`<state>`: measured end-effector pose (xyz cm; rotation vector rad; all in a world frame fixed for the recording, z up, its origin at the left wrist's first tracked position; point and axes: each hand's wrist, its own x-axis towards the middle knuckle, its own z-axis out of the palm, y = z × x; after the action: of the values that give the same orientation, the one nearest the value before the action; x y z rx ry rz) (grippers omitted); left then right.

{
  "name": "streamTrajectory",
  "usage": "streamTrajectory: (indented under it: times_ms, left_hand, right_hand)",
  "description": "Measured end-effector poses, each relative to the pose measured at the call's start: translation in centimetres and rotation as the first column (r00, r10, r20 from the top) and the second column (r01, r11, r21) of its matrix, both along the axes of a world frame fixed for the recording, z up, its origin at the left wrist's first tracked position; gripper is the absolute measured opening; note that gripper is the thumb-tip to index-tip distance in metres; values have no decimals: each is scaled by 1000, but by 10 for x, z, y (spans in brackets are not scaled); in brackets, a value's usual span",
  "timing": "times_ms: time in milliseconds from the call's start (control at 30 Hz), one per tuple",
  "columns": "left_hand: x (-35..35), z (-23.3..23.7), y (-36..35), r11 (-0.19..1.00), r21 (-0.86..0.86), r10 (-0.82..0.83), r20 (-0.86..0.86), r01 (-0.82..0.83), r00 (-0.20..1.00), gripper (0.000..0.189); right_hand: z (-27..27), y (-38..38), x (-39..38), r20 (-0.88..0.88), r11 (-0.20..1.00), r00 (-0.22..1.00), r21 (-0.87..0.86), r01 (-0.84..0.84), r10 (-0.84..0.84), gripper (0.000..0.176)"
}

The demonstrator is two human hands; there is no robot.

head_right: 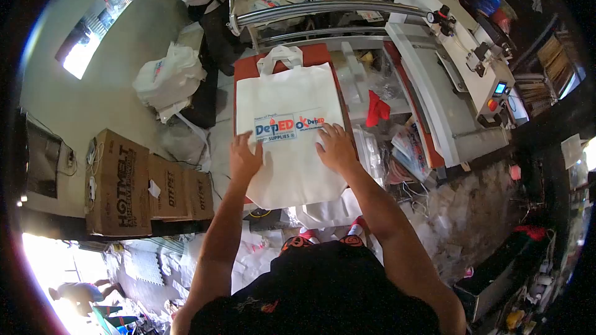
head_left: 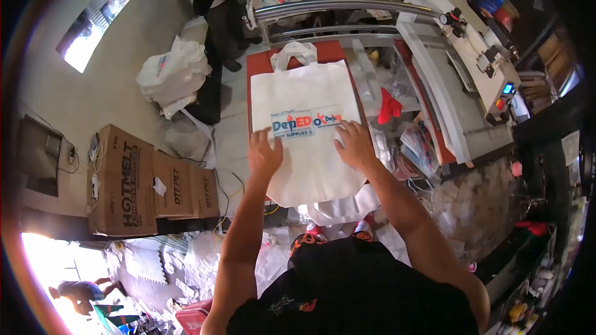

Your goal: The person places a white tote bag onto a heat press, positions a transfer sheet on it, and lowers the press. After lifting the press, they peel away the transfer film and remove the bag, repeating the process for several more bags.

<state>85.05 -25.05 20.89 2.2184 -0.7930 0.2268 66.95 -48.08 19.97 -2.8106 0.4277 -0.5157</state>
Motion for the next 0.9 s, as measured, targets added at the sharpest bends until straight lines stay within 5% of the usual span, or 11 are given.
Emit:
streamTrajectory:
  times_ms: [67,167,900]
  left_hand:
    - [-16,-4,11,973,212,-111,63,96,992,49]
    - [-30,-14,17,951,300,-114,138,68,984,49]
    - [-36,-15,19,968,244,-86,149,48,985,49]
  right_hand:
    - [4,2,-2,11,1000,1000,-7,-13,13,45]
    - [4,3,-3,32,1000,999,-5,-23,23,44]
    - [-10,2,-6,150,999,988,50,15,-22,43]
